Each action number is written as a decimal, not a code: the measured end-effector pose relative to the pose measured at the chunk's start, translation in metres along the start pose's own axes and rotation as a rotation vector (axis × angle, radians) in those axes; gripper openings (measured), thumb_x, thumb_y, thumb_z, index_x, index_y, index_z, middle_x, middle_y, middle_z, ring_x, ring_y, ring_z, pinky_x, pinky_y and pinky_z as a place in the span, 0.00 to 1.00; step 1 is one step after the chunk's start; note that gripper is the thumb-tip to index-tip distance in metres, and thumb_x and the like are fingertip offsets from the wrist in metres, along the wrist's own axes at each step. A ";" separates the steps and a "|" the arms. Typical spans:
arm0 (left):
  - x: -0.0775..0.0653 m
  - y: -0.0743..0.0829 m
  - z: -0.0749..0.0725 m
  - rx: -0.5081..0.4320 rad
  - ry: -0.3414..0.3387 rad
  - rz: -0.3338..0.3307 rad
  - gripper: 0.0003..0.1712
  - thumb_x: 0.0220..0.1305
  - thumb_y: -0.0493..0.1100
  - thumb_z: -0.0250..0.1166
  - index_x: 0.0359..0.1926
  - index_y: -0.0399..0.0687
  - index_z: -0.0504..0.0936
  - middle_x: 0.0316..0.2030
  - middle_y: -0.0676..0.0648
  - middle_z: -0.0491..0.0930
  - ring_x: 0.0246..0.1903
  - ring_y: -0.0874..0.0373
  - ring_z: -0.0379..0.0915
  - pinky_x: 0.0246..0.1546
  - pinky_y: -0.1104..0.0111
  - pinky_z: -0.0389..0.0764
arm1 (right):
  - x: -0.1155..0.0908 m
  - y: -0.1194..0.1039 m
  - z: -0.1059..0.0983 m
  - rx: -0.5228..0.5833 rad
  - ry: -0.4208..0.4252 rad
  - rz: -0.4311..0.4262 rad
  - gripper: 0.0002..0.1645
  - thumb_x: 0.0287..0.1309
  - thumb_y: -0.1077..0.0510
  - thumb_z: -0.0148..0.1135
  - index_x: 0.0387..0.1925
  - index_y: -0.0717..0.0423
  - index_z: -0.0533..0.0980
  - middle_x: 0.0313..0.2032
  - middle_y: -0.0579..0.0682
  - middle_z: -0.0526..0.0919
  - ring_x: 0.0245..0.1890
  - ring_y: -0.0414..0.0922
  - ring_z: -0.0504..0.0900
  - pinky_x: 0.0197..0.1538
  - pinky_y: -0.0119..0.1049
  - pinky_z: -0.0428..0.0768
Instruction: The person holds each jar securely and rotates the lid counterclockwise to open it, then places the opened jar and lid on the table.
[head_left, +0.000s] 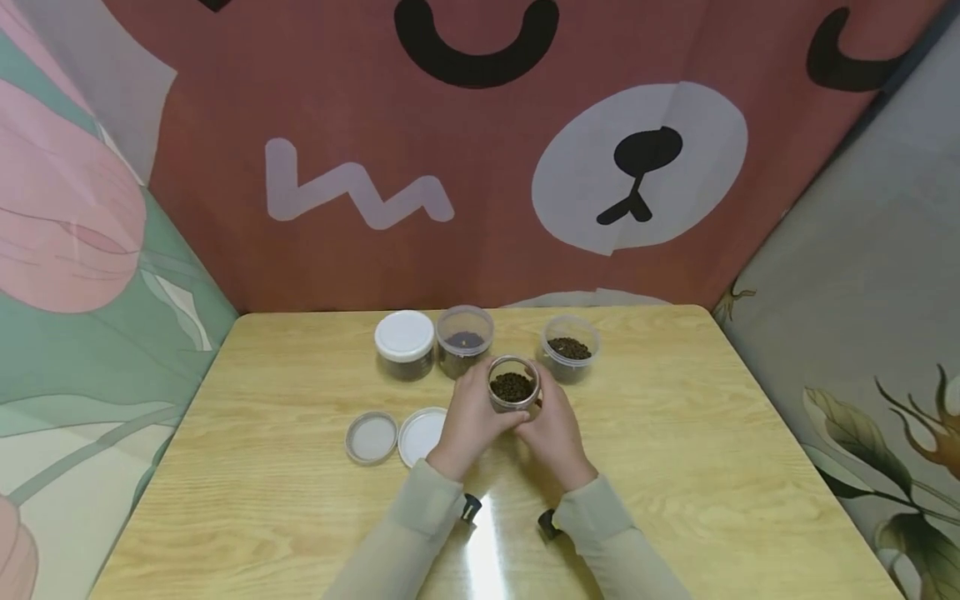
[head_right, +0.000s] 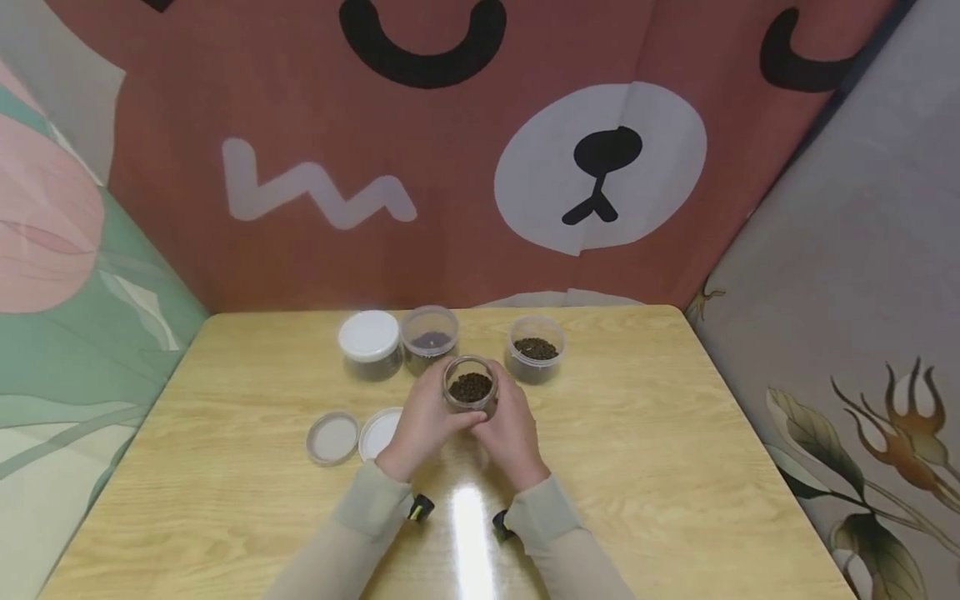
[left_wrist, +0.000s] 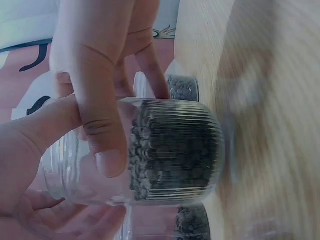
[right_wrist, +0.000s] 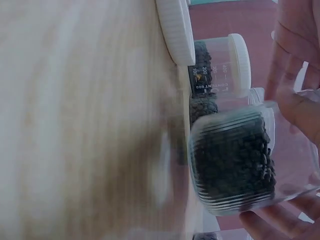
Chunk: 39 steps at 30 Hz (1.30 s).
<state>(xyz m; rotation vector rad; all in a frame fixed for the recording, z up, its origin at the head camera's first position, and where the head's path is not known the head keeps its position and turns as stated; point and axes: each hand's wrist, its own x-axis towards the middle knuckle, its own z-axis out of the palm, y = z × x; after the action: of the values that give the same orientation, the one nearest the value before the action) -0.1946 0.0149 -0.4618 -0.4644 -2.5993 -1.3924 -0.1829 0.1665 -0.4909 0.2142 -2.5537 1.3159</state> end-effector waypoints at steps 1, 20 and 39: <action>0.002 0.000 0.000 0.007 0.003 0.003 0.53 0.39 0.44 0.86 0.66 0.35 0.70 0.58 0.37 0.77 0.60 0.41 0.72 0.65 0.49 0.70 | 0.002 0.001 0.001 0.008 0.008 -0.011 0.54 0.42 0.65 0.80 0.71 0.57 0.65 0.66 0.59 0.73 0.67 0.57 0.71 0.65 0.57 0.73; 0.019 -0.005 0.008 0.074 0.050 -0.034 0.55 0.44 0.41 0.84 0.70 0.34 0.64 0.65 0.33 0.68 0.63 0.38 0.70 0.66 0.51 0.71 | 0.024 0.011 0.016 -0.073 0.133 -0.126 0.54 0.39 0.76 0.74 0.71 0.64 0.63 0.66 0.64 0.71 0.68 0.59 0.69 0.71 0.53 0.66; 0.029 -0.005 0.019 0.162 0.141 -0.031 0.54 0.45 0.41 0.84 0.70 0.33 0.66 0.63 0.34 0.70 0.65 0.40 0.66 0.68 0.54 0.69 | 0.043 0.027 0.027 0.060 0.154 -0.100 0.52 0.43 0.76 0.74 0.71 0.64 0.63 0.68 0.62 0.69 0.70 0.57 0.66 0.73 0.49 0.65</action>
<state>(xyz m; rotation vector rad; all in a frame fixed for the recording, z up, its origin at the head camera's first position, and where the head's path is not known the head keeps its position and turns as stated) -0.2232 0.0335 -0.4687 -0.2931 -2.5873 -1.1653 -0.2349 0.1597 -0.5142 0.2386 -2.3475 1.3185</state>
